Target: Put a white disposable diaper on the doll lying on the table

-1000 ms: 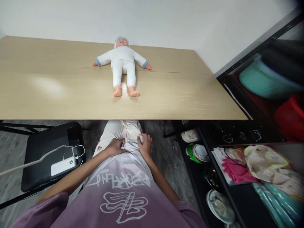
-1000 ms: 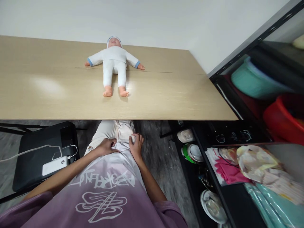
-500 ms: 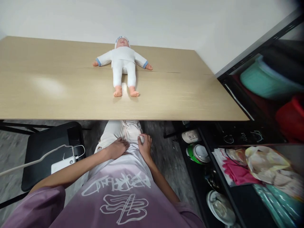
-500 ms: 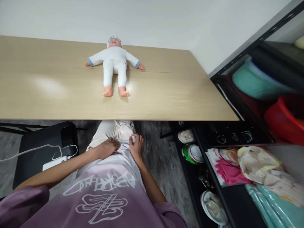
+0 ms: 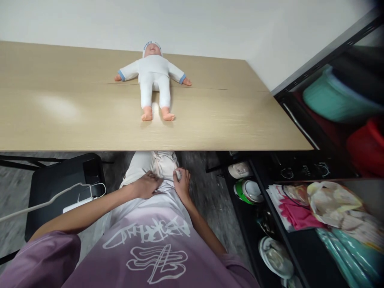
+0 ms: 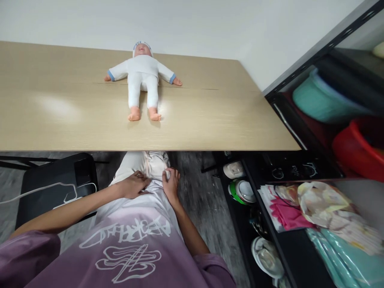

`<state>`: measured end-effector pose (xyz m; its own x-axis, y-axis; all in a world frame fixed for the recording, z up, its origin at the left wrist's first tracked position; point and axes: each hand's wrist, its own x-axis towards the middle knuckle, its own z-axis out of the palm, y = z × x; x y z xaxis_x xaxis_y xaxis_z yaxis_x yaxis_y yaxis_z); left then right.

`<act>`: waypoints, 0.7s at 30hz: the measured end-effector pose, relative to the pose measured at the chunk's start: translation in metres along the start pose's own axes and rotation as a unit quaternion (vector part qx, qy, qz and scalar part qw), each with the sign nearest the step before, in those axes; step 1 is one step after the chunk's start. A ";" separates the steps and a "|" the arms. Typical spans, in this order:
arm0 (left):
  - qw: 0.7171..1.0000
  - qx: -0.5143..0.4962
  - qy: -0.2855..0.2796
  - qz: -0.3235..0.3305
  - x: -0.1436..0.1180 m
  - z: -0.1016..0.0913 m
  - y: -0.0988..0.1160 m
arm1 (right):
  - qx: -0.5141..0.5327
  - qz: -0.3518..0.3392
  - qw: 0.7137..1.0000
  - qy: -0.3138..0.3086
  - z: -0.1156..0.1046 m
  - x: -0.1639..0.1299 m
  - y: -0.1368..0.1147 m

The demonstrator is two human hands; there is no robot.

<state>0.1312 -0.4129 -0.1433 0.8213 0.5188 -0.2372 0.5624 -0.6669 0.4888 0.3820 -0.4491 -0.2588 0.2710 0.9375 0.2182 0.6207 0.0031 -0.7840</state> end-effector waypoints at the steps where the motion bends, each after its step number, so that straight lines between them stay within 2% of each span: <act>1: 1.000 0.001 0.000 -0.015 -0.002 0.001 0.000 | 0.000 0.001 1.000 0.000 0.000 0.000 0.000; 5: 0.999 -0.013 -0.025 -0.033 -0.001 0.006 -0.004 | 0.000 0.005 1.000 0.001 0.001 0.001 -0.001; 10: 0.997 -0.052 -0.046 0.027 0.007 0.005 -0.009 | -0.002 0.005 1.000 0.000 0.000 0.001 -0.002; 15: 0.991 -0.106 -0.027 0.079 0.009 0.004 -0.010 | -0.004 0.010 1.000 -0.002 -0.002 -0.001 -0.003; 21: 0.980 -0.186 0.004 0.077 0.015 0.008 -0.007 | -0.014 0.021 1.000 -0.008 -0.006 -0.007 -0.007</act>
<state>0.1404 -0.4051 -0.1567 0.8920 0.4325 -0.1312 0.3576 -0.4978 0.7901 0.3802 -0.4581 -0.2518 0.2855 0.9419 0.1767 0.6300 -0.0456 -0.7752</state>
